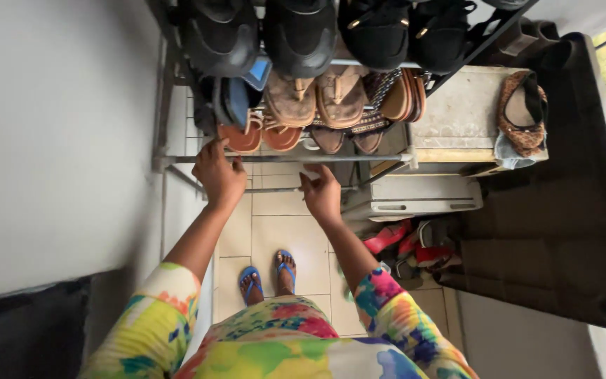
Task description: Cleaning and organizing various sandals on a shoe rack in a balcony area.
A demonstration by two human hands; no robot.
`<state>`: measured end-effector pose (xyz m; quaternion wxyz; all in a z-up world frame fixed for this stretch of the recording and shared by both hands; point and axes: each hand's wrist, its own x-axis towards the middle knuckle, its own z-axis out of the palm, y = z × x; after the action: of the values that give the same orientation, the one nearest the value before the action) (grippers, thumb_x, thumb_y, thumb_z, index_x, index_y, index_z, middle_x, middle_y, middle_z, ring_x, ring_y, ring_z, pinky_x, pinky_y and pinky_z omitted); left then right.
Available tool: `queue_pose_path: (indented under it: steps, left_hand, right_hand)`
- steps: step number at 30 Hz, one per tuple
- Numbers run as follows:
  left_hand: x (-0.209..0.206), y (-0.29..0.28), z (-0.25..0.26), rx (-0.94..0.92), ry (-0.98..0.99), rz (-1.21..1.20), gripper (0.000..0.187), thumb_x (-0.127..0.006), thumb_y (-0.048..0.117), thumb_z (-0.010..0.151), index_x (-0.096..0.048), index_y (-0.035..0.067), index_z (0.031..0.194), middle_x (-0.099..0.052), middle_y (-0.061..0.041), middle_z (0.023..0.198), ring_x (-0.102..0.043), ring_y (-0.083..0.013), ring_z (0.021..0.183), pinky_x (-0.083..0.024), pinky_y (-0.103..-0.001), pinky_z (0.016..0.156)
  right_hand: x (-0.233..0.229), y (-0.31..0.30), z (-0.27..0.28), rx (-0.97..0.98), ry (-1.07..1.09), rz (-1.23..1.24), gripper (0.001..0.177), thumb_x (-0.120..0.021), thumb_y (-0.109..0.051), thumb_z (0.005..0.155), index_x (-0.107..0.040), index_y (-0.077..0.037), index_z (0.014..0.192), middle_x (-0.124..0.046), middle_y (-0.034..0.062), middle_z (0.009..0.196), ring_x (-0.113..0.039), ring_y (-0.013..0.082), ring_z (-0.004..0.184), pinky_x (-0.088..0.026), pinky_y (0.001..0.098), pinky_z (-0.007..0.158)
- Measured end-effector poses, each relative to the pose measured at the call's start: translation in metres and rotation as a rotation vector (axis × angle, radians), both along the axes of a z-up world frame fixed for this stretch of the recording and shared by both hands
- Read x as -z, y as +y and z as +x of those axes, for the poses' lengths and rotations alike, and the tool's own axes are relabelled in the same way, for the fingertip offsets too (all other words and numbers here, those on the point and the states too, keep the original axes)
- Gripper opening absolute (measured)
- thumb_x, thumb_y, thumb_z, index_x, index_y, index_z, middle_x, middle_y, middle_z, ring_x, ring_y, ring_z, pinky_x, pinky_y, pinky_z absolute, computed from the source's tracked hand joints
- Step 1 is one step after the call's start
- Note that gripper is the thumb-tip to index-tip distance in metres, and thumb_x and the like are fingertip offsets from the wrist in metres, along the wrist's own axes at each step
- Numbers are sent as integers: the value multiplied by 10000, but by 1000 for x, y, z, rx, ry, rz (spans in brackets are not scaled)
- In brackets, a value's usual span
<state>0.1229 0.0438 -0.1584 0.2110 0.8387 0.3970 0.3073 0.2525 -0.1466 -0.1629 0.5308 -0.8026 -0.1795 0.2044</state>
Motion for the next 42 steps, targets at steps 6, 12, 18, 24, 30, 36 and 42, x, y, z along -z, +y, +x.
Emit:
queue_pose_path:
  steps: [6,12,18,24,30,36,42]
  left_hand:
    - [-22,23,18,-46,366,-406,718,-705,251,878,-426,144,1530,-629,-177,1271,-493,-370,1273,-313,-639,1010]
    - [30,38,32,-74,320,-488,549,-695,262,877,-553,189,1402,-631,-151,1334,-408,-380,1384,-230,-653,1068]
    - [3,33,36,-108,326,-637,528,-699,270,858,-564,201,1364,-655,-65,1334,-425,-312,1408,-227,-628,1094]
    - [48,38,30,-70,236,-536,562,-674,247,898,-531,204,1440,-677,-36,1333,-399,-346,1411,-228,-602,1076]
    - [28,33,22,-27,306,-530,676,-671,264,912,-425,223,1539,-640,-109,1361,-430,-311,1394,-236,-583,1067]
    - [23,33,21,9,325,-446,692,-706,266,890,-429,176,1518,-613,-144,1380,-430,-373,1360,-264,-629,1014]
    - [-17,-6,-2,-41,89,-491,482,-681,306,911,-604,185,1371,-650,-110,1357,-555,-317,1302,-348,-622,1012]
  right_hand:
    - [-28,48,4,-119,100,4,398,-643,-83,949,-586,-9,1336,-729,130,1169,-775,165,744,-591,301,536]
    - [-1,75,22,-60,340,77,449,-622,-61,953,-518,35,1379,-689,152,1219,-756,241,715,-576,313,553]
    - [12,78,36,-42,474,155,405,-567,-59,1002,-573,94,1377,-714,235,1224,-775,237,737,-598,301,579]
    - [-11,67,20,-75,535,106,562,-604,-56,976,-401,-14,1498,-676,169,1239,-776,271,747,-594,316,564]
    - [-30,61,6,-105,509,42,669,-620,-105,969,-361,-133,1585,-729,236,1137,-746,253,706,-586,314,553]
    - [-26,57,7,-174,419,15,721,-677,-120,943,-363,-142,1592,-709,212,1134,-740,199,741,-592,310,566]
    - [-42,46,-14,-68,224,109,558,-682,-158,937,-476,-22,1437,-611,77,1335,-760,216,746,-590,310,535]
